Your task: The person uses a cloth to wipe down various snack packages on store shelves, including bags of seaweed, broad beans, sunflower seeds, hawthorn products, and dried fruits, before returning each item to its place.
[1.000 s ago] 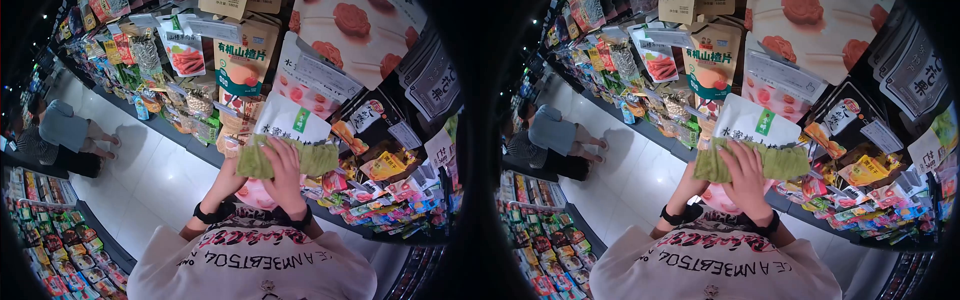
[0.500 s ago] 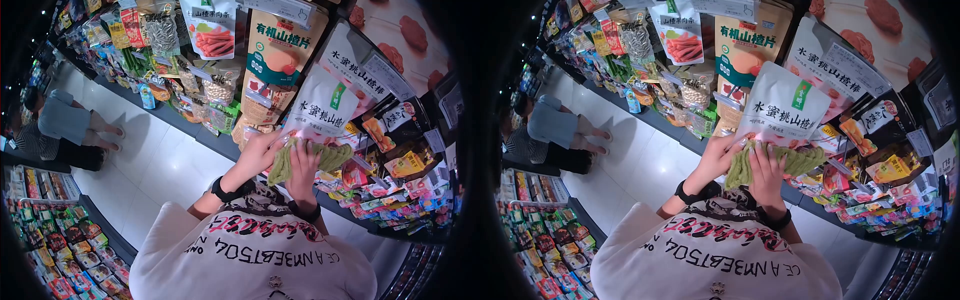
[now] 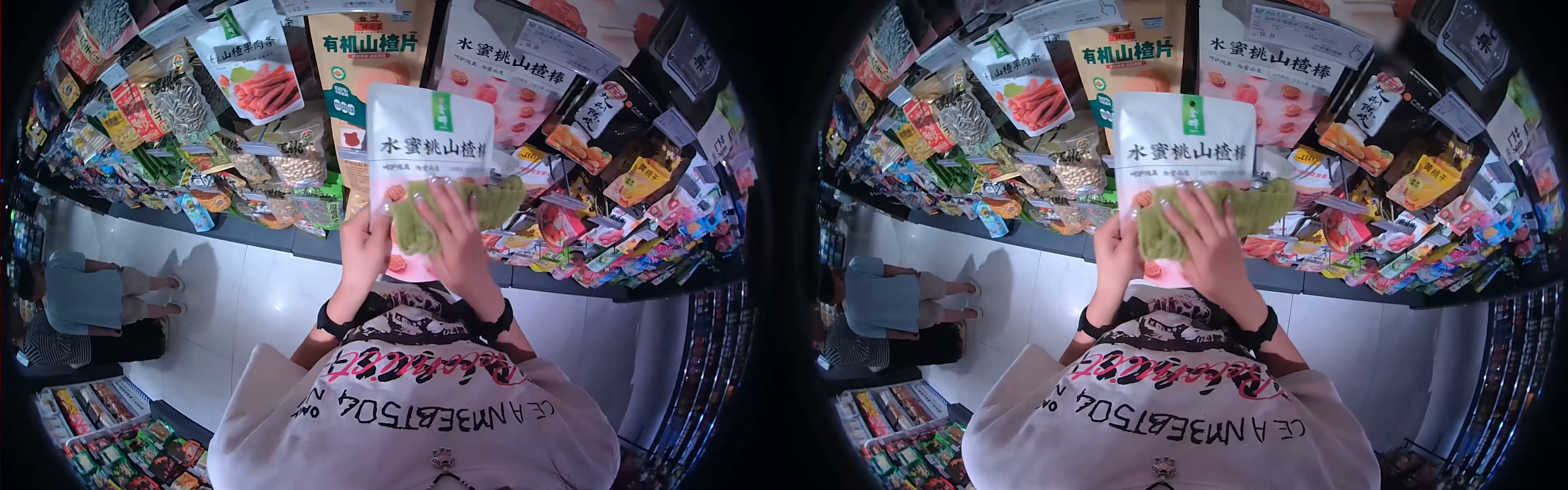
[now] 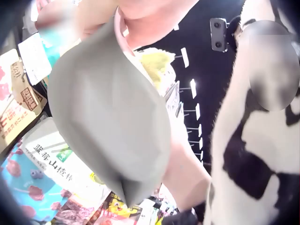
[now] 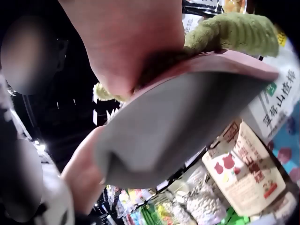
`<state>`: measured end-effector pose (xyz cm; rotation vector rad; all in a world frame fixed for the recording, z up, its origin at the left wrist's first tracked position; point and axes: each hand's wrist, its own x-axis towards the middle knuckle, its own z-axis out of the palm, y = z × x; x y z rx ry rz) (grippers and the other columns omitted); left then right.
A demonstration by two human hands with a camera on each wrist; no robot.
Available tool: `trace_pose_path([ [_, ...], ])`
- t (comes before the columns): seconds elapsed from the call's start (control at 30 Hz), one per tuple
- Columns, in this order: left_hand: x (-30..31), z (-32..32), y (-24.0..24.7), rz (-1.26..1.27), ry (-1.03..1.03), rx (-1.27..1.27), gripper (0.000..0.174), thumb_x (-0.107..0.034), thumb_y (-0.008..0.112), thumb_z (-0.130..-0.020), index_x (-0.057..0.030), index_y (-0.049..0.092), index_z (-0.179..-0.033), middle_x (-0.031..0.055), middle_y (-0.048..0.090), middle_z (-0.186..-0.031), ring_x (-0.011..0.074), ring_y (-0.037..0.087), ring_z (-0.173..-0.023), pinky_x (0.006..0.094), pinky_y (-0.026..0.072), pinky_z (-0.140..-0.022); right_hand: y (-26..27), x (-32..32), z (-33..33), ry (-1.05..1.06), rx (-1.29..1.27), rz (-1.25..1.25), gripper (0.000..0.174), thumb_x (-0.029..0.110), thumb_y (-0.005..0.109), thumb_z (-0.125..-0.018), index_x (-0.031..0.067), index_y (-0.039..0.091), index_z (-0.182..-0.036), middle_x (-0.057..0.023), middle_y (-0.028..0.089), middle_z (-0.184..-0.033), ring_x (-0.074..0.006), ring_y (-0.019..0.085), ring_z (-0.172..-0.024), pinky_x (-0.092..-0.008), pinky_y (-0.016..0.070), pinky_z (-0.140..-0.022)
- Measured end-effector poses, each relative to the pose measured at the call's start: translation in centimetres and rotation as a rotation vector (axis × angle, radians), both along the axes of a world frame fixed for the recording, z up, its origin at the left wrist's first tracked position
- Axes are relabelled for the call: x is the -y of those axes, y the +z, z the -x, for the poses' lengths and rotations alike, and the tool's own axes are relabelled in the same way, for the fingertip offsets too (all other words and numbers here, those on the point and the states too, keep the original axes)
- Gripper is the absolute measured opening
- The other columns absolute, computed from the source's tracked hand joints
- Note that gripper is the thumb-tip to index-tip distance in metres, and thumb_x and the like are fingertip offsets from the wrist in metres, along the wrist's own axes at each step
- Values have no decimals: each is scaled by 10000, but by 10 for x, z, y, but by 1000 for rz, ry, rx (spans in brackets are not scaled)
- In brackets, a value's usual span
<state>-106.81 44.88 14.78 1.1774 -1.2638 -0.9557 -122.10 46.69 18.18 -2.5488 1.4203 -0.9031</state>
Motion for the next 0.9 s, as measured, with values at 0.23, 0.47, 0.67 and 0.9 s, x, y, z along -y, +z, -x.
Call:
trace_pose_path([
  [0.23, 20, -1, -3, -118, -76, 30, 297, -207, 457, -854, 33, 498, -684, -39, 392, -492, 26, 306, -467, 207, 234, -404, -7, -31, 39, 46, 1110, -748, 337, 125, 417, -827, 37, 412, -1152, -118, 445, -1140, -244, 439, -1044, -363, 326, -904],
  [0.47, 9, 32, -34, -121, -448, 7, 242, -197, 488, -840, 34, 557, -816, -5, 425, -528, 35, 340, -528, 209, 296, -464, 9, 21, 77, -437, 1342, -116, 352, 146, 458, -841, 1, 386, -1153, -102, 487, -1066, -185, 502, -928, -260, 380, -799],
  [0.67, 4, 27, -17, -205, -430, 39, 246, -189, 478, -846, 46, 546, -821, -28, 426, -550, 35, 343, -537, 204, 297, -474, 7, -2, 67, -767, 280, 372, 432, 43, 585, -707, 7, 423, -1106, -156, 454, -1006, -257, 486, -886, -311, 385, -775],
  [0.9, -1, 30, -12, -251, -391, 121, 237, -181, 478, -841, 45, 535, -796, -3, 422, -536, 37, 346, -540, 208, 295, -464, -3, -28, 53, -599, 379, -154, 315, 94, 610, -697, 15, 442, -951, -125, 452, -895, -254, 489, -698, -303, 412, -583],
])
